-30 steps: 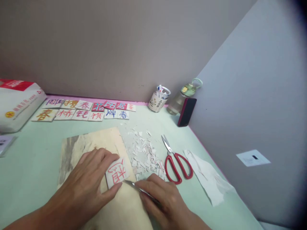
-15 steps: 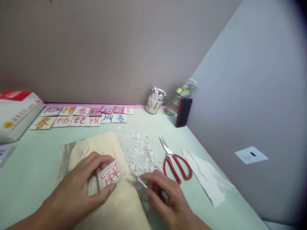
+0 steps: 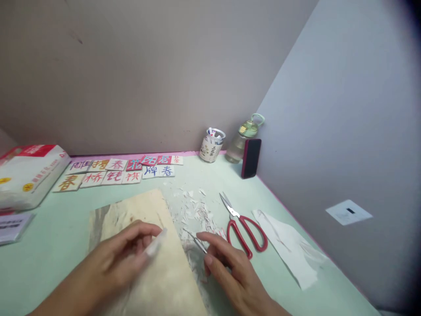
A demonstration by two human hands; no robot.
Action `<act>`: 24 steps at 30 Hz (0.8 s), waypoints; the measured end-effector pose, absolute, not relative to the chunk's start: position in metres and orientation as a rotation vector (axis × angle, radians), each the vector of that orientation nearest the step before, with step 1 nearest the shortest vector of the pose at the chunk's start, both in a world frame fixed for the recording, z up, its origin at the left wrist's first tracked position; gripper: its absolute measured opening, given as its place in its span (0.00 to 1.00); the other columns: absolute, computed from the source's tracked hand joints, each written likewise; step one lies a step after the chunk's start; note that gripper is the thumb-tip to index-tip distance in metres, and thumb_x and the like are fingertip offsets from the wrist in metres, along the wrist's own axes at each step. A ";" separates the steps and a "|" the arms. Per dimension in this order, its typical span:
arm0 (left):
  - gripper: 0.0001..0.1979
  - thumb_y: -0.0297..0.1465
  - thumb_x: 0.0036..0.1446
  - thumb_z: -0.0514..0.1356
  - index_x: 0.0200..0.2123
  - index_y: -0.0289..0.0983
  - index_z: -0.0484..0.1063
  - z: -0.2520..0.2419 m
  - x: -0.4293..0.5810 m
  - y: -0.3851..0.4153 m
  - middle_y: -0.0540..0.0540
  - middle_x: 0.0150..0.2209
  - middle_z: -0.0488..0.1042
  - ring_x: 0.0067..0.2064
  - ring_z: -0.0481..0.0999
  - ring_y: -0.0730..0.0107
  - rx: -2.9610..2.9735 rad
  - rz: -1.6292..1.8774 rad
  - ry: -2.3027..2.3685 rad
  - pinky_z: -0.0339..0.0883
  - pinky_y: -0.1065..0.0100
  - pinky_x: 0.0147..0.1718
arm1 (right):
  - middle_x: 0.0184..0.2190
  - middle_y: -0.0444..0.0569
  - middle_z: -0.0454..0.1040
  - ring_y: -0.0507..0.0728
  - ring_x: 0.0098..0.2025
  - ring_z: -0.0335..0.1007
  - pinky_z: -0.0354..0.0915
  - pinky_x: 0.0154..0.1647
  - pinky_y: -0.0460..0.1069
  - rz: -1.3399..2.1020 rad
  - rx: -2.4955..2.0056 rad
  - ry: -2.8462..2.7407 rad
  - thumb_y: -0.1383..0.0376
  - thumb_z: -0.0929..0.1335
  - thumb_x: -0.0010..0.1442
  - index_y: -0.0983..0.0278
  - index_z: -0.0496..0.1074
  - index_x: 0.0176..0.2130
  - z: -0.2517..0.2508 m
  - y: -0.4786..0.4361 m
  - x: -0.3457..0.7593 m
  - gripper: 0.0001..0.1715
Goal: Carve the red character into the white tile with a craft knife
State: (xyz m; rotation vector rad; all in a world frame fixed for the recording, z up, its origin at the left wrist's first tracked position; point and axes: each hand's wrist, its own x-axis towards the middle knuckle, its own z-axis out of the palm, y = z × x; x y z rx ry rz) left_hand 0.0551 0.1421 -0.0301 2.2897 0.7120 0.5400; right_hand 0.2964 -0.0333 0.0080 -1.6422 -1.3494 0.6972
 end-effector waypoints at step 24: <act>0.20 0.40 0.61 0.66 0.53 0.44 0.65 -0.026 0.072 0.129 0.49 0.44 0.75 0.47 0.74 0.54 2.749 0.641 0.535 0.58 0.54 0.51 | 0.32 0.48 0.74 0.54 0.31 0.71 0.66 0.31 0.47 0.615 -1.622 -1.808 0.69 0.63 0.72 0.62 0.78 0.55 0.014 -0.039 0.290 0.19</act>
